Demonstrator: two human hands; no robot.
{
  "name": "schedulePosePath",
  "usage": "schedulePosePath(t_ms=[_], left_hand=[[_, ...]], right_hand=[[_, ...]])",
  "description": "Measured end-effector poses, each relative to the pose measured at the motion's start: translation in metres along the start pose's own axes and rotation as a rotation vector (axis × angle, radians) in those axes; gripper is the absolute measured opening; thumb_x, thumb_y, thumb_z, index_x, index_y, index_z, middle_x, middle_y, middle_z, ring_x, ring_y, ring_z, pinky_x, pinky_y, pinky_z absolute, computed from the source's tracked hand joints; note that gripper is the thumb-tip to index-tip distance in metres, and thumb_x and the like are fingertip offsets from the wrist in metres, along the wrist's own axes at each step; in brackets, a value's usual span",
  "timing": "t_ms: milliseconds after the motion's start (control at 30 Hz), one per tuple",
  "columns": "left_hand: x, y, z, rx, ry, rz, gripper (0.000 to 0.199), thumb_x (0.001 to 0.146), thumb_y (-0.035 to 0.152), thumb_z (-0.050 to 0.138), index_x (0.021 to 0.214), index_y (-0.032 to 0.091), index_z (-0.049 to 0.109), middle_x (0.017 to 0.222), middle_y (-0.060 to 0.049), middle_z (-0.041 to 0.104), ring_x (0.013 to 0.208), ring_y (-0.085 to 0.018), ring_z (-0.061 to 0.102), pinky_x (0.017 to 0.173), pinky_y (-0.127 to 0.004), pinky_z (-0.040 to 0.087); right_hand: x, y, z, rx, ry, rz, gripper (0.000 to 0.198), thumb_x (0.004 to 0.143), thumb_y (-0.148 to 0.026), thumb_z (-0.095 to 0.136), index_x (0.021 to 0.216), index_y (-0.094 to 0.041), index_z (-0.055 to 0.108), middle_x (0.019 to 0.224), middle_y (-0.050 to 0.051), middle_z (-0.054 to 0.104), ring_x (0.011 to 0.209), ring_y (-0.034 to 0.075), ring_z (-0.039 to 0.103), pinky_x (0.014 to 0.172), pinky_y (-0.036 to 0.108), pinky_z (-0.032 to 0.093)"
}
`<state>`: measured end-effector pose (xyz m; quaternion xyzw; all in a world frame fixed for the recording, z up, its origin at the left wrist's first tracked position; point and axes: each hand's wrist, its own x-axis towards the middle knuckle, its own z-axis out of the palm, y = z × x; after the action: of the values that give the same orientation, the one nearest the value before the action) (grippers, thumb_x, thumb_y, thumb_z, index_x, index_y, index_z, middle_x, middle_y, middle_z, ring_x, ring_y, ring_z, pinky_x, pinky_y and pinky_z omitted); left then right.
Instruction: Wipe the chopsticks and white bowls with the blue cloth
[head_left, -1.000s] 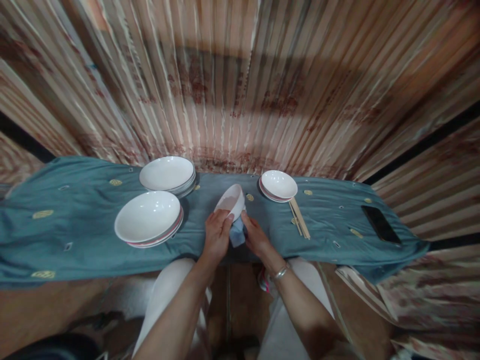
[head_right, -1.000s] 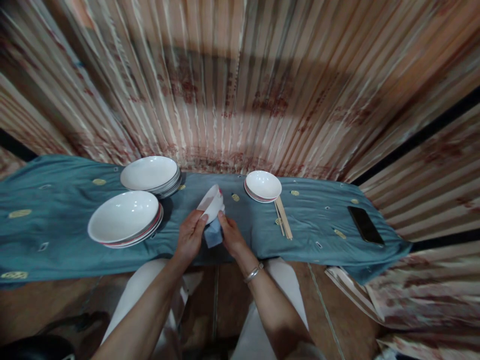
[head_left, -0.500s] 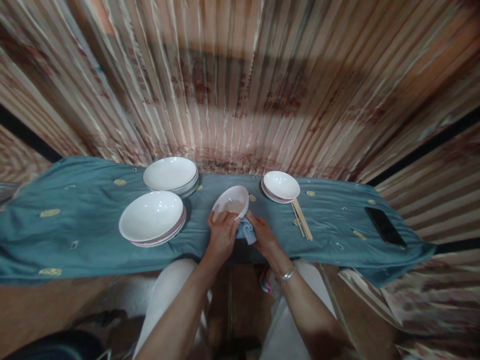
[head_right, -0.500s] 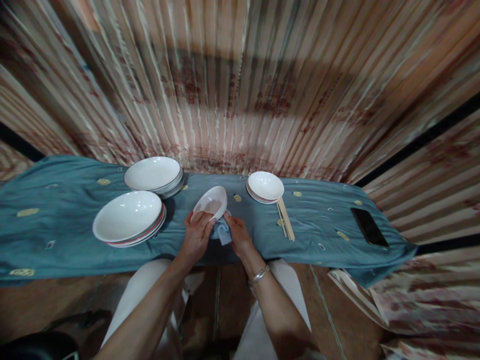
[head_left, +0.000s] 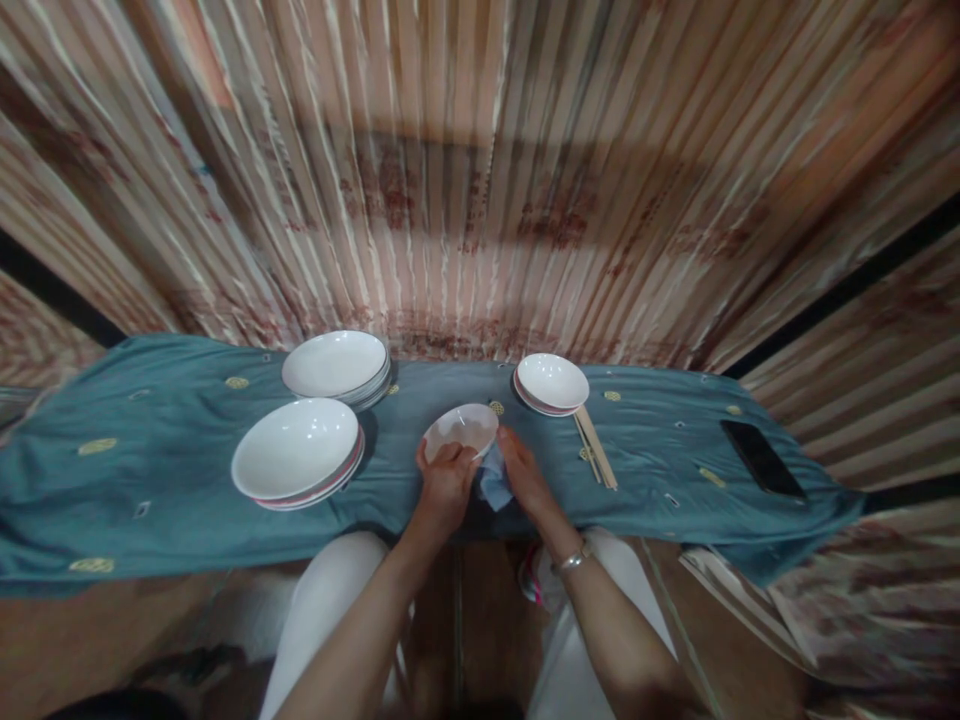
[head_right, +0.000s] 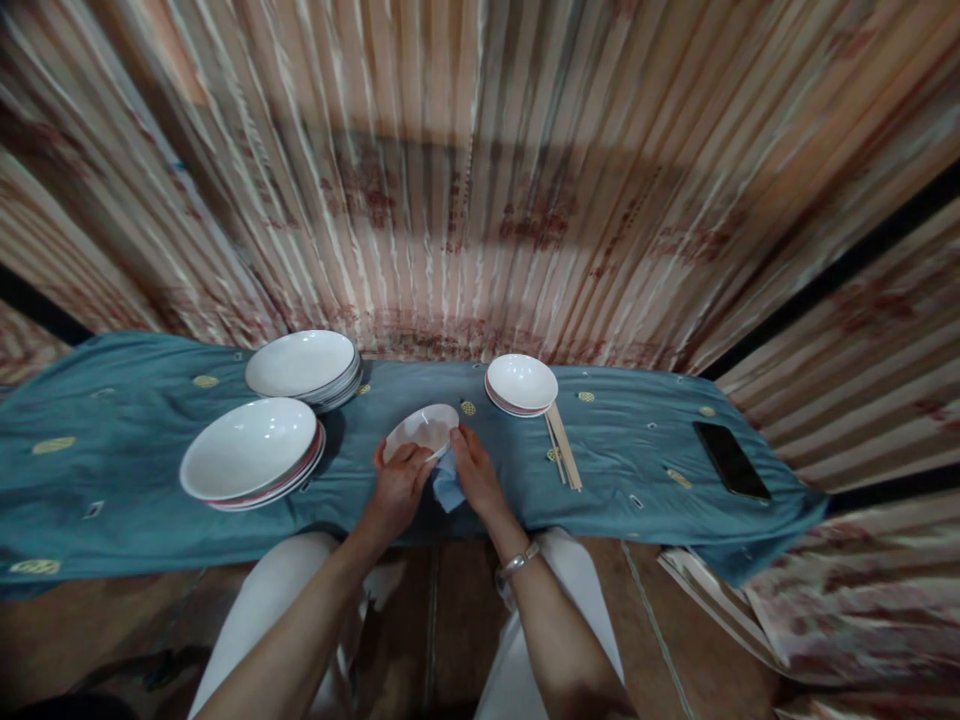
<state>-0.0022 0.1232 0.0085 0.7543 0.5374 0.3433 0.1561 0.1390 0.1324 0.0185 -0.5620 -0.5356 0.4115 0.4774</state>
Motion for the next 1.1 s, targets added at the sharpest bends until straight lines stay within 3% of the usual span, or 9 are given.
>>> schedulePosePath(t_ms=[133, 400, 833, 1100], left_hand=[[-0.003, 0.001, 0.009, 0.018, -0.013, 0.029, 0.027, 0.093, 0.026, 0.043, 0.085, 0.022, 0.068, 0.084, -0.006, 0.067, 0.094, -0.023, 0.061, 0.111, -0.054, 0.015], [-0.010, 0.009, 0.012, 0.084, -0.043, 0.107, 0.025, 0.094, 0.021, 0.044, 0.089, 0.023, 0.068, 0.084, -0.004, 0.067, 0.093, -0.023, 0.063, 0.112, -0.056, 0.011], [-0.006, 0.015, 0.007, 0.185, -0.088, 0.144, 0.020, 0.093, 0.020, 0.047, 0.088, 0.021, 0.067, 0.087, -0.006, 0.069, 0.094, -0.025, 0.065, 0.111, -0.063, 0.013], [-0.008, 0.022, 0.005, 0.200, -0.029, 0.176, 0.017, 0.092, 0.021, 0.048, 0.098, 0.021, 0.064, 0.098, -0.007, 0.069, 0.100, -0.024, 0.063, 0.112, -0.066, 0.007]], right_hand=[[0.000, 0.004, -0.007, -0.113, -0.015, 0.001, 0.051, 0.084, -0.058, 0.053, 0.116, -0.020, 0.063, 0.107, 0.008, 0.071, 0.104, 0.024, 0.063, 0.094, 0.038, 0.046], [-0.001, 0.012, -0.015, -0.148, -0.056, 0.042, 0.031, 0.078, -0.044, 0.056, 0.093, -0.018, 0.066, 0.089, 0.005, 0.071, 0.088, 0.023, 0.065, 0.083, 0.036, 0.047], [-0.001, 0.018, -0.011, -0.108, -0.016, 0.021, 0.029, 0.074, -0.038, 0.051, 0.090, -0.019, 0.065, 0.084, 0.003, 0.069, 0.081, 0.020, 0.061, 0.079, 0.031, 0.046], [0.001, 0.020, -0.012, -0.103, 0.043, -0.073, 0.033, 0.076, -0.036, 0.048, 0.097, -0.017, 0.064, 0.086, 0.004, 0.069, 0.079, 0.019, 0.060, 0.077, 0.031, 0.048]])
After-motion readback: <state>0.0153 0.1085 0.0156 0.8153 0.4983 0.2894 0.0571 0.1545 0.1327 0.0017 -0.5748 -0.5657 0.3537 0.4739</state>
